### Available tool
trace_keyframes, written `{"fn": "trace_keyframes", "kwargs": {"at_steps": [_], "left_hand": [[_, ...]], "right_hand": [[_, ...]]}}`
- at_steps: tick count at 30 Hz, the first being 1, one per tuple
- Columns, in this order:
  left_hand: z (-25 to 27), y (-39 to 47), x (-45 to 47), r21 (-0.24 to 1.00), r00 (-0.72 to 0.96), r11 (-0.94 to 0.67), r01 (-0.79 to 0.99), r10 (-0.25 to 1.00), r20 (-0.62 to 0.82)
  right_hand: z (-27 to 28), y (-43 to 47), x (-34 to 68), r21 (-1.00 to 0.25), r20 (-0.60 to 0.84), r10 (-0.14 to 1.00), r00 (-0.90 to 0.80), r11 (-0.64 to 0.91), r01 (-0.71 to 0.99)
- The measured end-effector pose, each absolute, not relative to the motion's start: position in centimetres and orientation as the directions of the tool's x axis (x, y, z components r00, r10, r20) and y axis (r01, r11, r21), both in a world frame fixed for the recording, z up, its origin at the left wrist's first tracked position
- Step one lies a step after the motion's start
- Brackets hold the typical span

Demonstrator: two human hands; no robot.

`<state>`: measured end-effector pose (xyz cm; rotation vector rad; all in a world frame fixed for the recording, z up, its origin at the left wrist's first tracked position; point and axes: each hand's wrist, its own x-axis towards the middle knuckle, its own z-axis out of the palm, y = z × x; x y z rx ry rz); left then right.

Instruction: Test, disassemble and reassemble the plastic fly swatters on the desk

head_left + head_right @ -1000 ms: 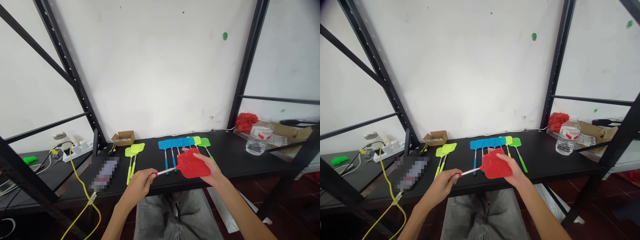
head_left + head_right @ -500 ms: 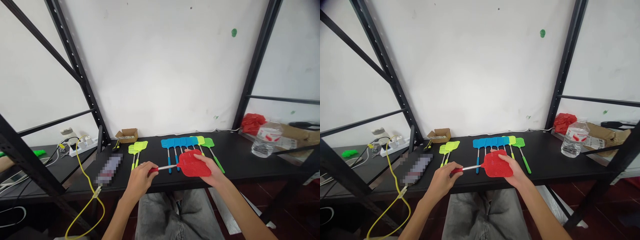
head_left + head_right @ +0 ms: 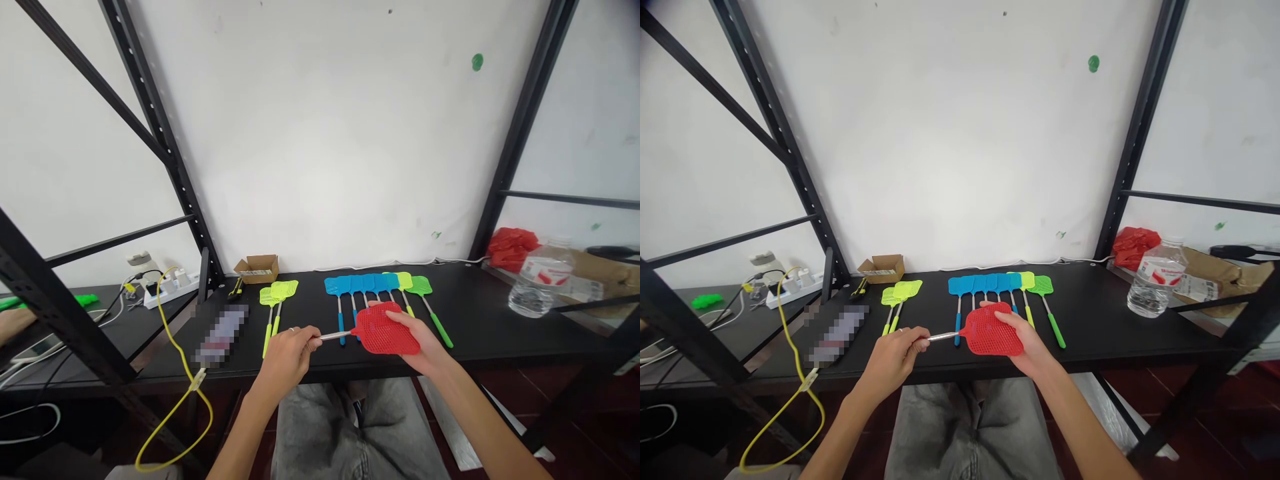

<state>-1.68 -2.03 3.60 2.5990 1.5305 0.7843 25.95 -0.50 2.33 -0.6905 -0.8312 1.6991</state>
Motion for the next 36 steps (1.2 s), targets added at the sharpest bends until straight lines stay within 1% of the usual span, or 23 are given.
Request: {"fn": "trace_keyframes", "kwargs": {"at_steps": [3,7,10,12,16,19,24,30,33,36], "left_hand": [[3.3,-2.0,-1.7,0.289,0.41,-0.524,0.801,0.832,0.373],[3.6,-2.0,-1.7,0.348,0.406,-0.508,0.788,0.854,0.325],[3.9,-1.9,-1.9,0.386,0.375,-0.492,0.78,0.862,0.342],[4.1,-1.8,-2.0,0.376,0.357,-0.489,0.787,0.858,0.369],[4.1,-1.7,-2.3,0.29,0.37,-0.514,0.807,0.824,0.43],[4.0,-1.7,-2.2,0.26,0.375,-0.51,0.82,0.822,0.43],[4.2,-1.9,-2.0,0.321,0.394,-0.505,0.801,0.849,0.353],[4.4,-2.2,-1.7,0.414,0.37,-0.491,0.767,0.864,0.341],[4.3,-2.1,-1.6,0.452,0.348,-0.479,0.753,0.872,0.345],[4.3,-2.0,-1.6,0.458,0.359,-0.487,0.743,0.869,0.342]], "right_hand": [[2.3,-0.5,25.9,-0.804,-0.025,0.958,-0.285,-0.189,-0.563],[2.2,-0.4,25.9,-0.8,-0.013,0.958,-0.285,-0.181,-0.572],[2.1,-0.2,26.0,-0.796,-0.009,0.965,-0.262,-0.165,-0.582],[2.1,-0.2,25.9,-0.794,-0.009,0.967,-0.254,-0.162,-0.586],[2.1,-0.2,25.8,-0.784,-0.008,0.967,-0.256,-0.165,-0.598],[2.1,-0.2,25.9,-0.784,-0.007,0.967,-0.256,-0.164,-0.598],[2.4,-0.3,25.9,-0.784,-0.013,0.966,-0.256,-0.169,-0.597],[3.6,-0.5,25.7,-0.732,-0.014,0.977,-0.214,-0.156,-0.663],[3.7,-0.5,25.8,-0.713,-0.007,0.971,-0.239,-0.173,-0.679],[3.4,-0.4,26.0,-0.72,0.011,0.964,-0.265,-0.177,-0.671]]}}
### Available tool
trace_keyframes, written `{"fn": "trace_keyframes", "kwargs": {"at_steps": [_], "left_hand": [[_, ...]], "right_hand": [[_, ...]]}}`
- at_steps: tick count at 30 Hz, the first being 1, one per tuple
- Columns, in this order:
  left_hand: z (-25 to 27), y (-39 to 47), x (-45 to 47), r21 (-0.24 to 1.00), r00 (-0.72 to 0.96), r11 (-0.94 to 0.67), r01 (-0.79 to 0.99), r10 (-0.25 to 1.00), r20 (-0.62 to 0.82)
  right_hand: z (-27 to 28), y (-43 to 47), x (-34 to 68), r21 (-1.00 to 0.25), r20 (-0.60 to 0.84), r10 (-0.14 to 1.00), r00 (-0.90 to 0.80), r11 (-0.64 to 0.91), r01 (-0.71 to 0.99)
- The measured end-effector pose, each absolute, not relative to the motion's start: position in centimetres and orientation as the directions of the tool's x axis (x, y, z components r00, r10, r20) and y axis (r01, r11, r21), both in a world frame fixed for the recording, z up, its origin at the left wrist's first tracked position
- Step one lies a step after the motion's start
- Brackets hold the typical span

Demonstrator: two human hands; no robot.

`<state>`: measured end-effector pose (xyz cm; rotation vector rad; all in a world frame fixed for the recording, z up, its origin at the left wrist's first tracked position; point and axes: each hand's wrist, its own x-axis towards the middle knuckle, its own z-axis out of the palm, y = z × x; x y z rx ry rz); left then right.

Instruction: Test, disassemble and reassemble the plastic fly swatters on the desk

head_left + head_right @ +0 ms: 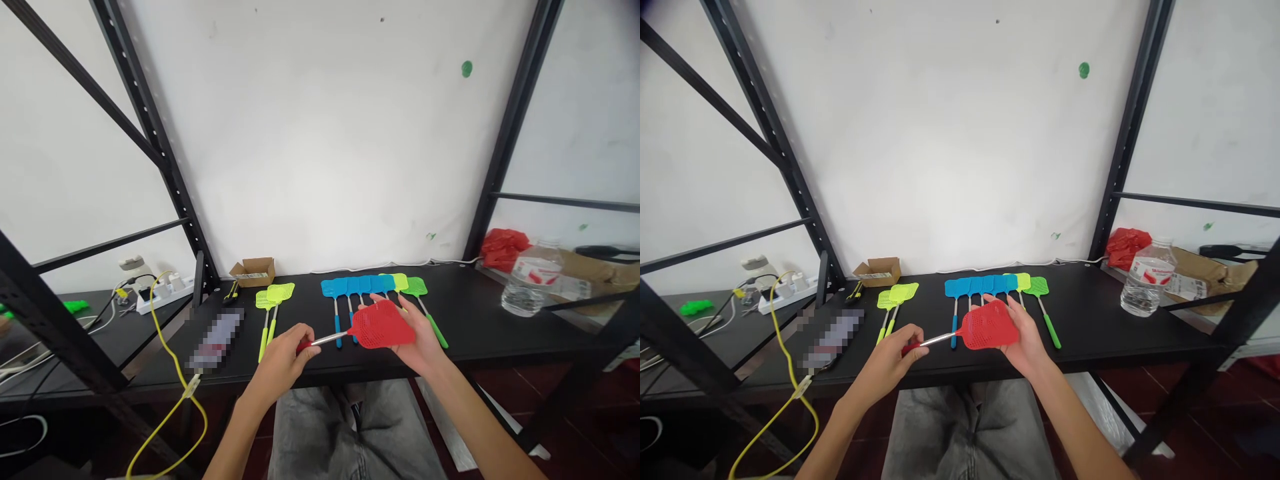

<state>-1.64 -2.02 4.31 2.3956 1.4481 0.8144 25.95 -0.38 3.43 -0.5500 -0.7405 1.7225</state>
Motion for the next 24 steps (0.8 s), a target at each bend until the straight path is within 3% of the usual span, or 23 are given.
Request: {"fn": "trace_keyframes", "kwargs": {"at_steps": [8,24], "left_hand": [[3.84,-1.59,-1.68,0.431,0.347,-0.466,0.773,0.879,0.328],[3.79,-1.98,-0.85,0.447,0.328,-0.431,0.784,0.898,0.292]], "right_hand": [[3.19,-0.25,26.08,-0.782,0.032,0.958,-0.285,-0.154,-0.604],[2.66,0.22,25.75,-0.769,-0.004,0.973,-0.23,-0.15,-0.622]]}}
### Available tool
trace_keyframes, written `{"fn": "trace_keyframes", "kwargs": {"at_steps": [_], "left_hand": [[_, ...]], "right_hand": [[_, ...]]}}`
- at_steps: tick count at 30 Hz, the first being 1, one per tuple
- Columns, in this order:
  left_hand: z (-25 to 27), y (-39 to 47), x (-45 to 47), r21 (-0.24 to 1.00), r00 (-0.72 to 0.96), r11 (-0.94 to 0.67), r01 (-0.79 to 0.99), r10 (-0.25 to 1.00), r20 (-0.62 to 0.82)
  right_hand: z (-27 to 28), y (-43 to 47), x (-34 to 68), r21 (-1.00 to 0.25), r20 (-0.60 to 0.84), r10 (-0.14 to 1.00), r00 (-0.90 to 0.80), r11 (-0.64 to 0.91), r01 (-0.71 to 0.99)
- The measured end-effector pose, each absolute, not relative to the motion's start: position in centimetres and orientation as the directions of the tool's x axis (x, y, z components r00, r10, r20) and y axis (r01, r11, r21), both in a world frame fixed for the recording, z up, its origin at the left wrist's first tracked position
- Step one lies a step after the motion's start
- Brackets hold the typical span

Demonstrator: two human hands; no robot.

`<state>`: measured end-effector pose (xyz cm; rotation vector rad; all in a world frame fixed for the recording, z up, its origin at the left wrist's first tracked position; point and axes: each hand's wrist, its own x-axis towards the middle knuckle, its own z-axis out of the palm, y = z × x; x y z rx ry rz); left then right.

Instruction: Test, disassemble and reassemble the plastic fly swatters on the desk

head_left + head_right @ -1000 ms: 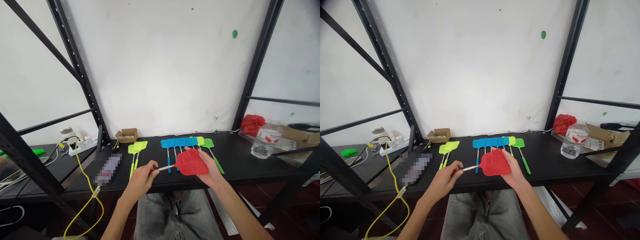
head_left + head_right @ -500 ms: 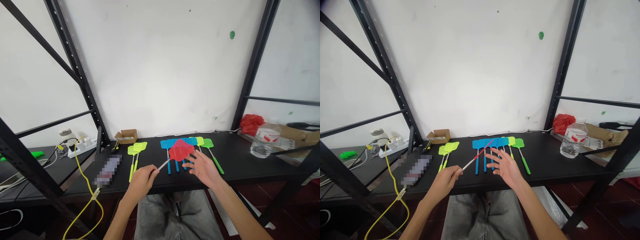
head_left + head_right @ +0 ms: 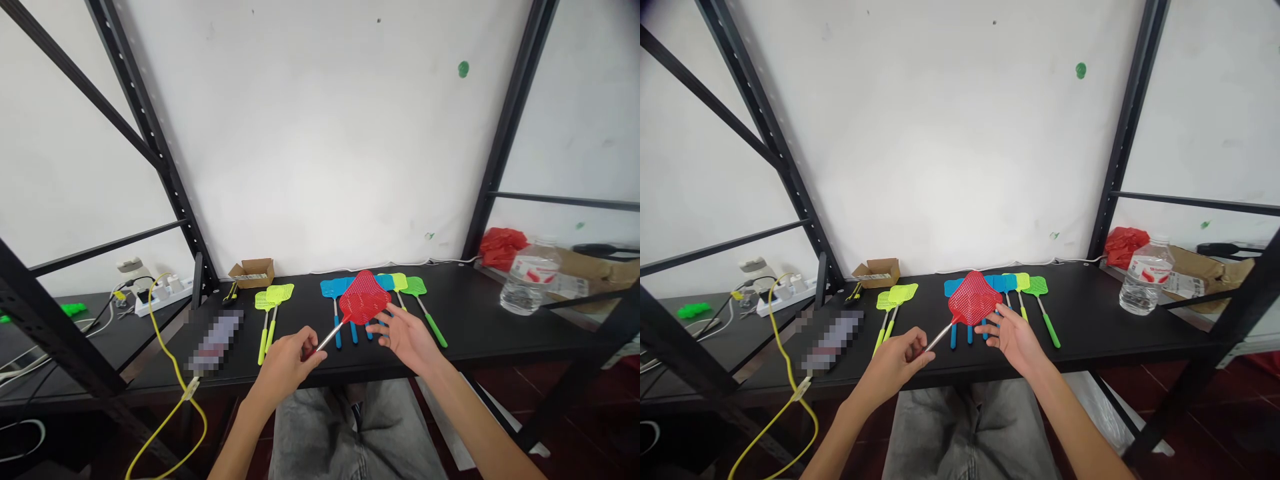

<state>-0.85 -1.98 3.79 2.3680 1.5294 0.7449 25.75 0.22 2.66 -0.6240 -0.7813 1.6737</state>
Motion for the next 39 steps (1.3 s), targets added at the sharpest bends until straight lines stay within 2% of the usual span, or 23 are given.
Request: {"fn": "trace_keyframes", "kwargs": {"at_steps": [6,12,18,24,28,34,39], "left_hand": [[3.9,-2.1,-0.8,0.43,0.375,-0.458,0.778,0.888,0.267],[3.3,-1.7,-0.7,0.347,0.37,-0.453,0.821,0.886,0.28],[3.3,-1.5,-0.5,0.4,0.348,-0.442,0.803,0.892,0.287],[3.4,-1.5,-0.7,0.398,0.325,-0.431,0.809,0.894,0.308],[2.8,-1.2,-0.9,0.476,0.271,-0.4,0.783,0.909,0.318],[0.8,0.3,-1.7,0.661,0.09,-0.285,0.694,0.945,0.313],[-0.6,1.3,-2.1,0.757,0.04,-0.203,0.621,0.973,0.228]], "right_hand": [[2.5,0.3,25.8,-0.777,0.001,0.976,-0.219,-0.137,-0.614],[2.7,0.0,25.9,-0.819,0.049,0.966,-0.255,-0.107,-0.563],[2.4,0.2,25.9,-0.843,0.04,0.974,-0.225,-0.088,-0.531],[2.6,0.2,26.0,-0.849,0.019,0.98,-0.2,-0.09,-0.521],[2.5,0.2,26.1,-0.854,0.006,0.983,-0.186,-0.092,-0.512],[2.4,0.3,26.0,-0.86,-0.015,0.984,-0.18,-0.104,-0.5],[2.3,0.2,25.9,-0.862,-0.024,0.984,-0.177,-0.11,-0.495]]}}
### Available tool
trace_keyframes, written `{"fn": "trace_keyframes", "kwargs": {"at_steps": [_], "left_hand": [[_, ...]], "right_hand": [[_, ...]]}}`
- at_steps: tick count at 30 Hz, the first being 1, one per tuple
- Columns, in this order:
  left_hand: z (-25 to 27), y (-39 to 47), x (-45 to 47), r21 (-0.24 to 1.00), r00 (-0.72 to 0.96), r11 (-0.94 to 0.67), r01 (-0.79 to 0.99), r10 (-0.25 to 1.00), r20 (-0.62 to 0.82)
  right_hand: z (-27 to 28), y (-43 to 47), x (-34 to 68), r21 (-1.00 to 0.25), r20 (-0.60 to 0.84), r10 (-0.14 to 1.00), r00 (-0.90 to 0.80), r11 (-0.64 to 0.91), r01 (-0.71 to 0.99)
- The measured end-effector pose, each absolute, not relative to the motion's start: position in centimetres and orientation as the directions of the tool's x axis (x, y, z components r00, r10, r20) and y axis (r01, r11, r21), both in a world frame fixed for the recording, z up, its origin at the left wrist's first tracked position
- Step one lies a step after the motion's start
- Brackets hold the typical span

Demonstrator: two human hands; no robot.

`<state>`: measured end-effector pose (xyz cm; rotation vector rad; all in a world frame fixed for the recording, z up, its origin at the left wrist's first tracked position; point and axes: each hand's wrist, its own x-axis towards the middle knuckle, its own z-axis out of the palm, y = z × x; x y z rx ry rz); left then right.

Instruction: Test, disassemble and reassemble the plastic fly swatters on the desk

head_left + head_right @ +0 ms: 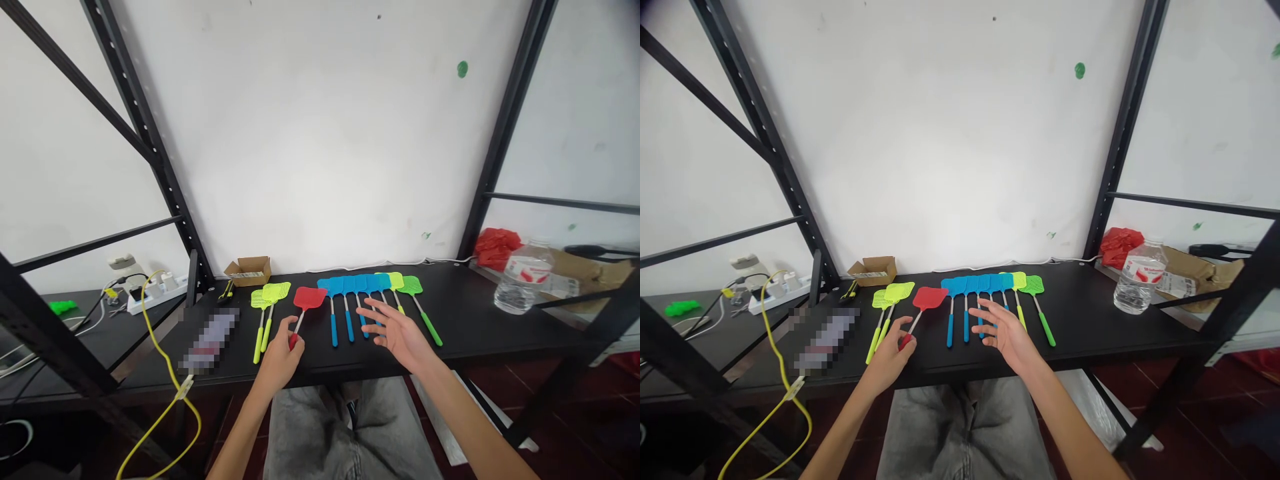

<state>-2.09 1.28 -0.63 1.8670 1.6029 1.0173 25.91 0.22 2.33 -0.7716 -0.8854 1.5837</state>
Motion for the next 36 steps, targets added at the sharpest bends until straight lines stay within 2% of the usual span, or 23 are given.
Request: {"fn": "trace_keyframes", "kwargs": {"at_steps": [4,7,13,16,20,24,28,33,36], "left_hand": [[-0.9,1.2,-1.8,0.836,0.101,-0.211,0.507,0.977,0.185],[-0.8,0.8,-1.4,0.835,0.174,-0.264,0.483,0.963,0.204],[-0.2,-0.1,-1.5,0.658,0.294,-0.339,0.672,0.938,0.183],[0.5,-0.4,-1.6,0.532,0.317,-0.379,0.757,0.925,0.209],[1.6,-0.8,-1.7,0.342,0.268,-0.322,0.883,0.943,0.197],[1.7,-0.9,-1.9,0.263,0.28,-0.307,0.915,0.95,0.134],[0.7,-0.7,-1.9,0.268,0.329,-0.363,0.892,0.93,0.164],[0.7,-1.0,-1.4,0.361,0.391,-0.421,0.832,0.907,0.157],[1.5,-1.5,-1.3,0.397,0.379,-0.4,0.826,0.916,0.133]], "right_hand": [[2.3,0.3,25.9,-0.862,-0.033,0.984,-0.177,-0.117,-0.493],[2.2,0.3,25.8,-0.862,-0.037,0.983,-0.182,-0.124,-0.492],[2.0,0.4,25.6,-0.859,-0.029,0.981,-0.194,-0.124,-0.497],[1.9,0.4,25.6,-0.858,-0.034,0.979,-0.2,-0.131,-0.497],[1.8,0.4,25.5,-0.861,-0.037,0.979,-0.202,-0.133,-0.49],[1.7,0.4,25.4,-0.867,-0.034,0.978,-0.206,-0.131,-0.481],[1.6,0.3,25.3,-0.873,-0.038,0.978,-0.203,-0.131,-0.47],[1.7,0.4,25.2,-0.87,-0.047,0.978,-0.205,-0.141,-0.473],[1.7,0.4,25.2,-0.867,-0.05,0.977,-0.206,-0.144,-0.477]]}}
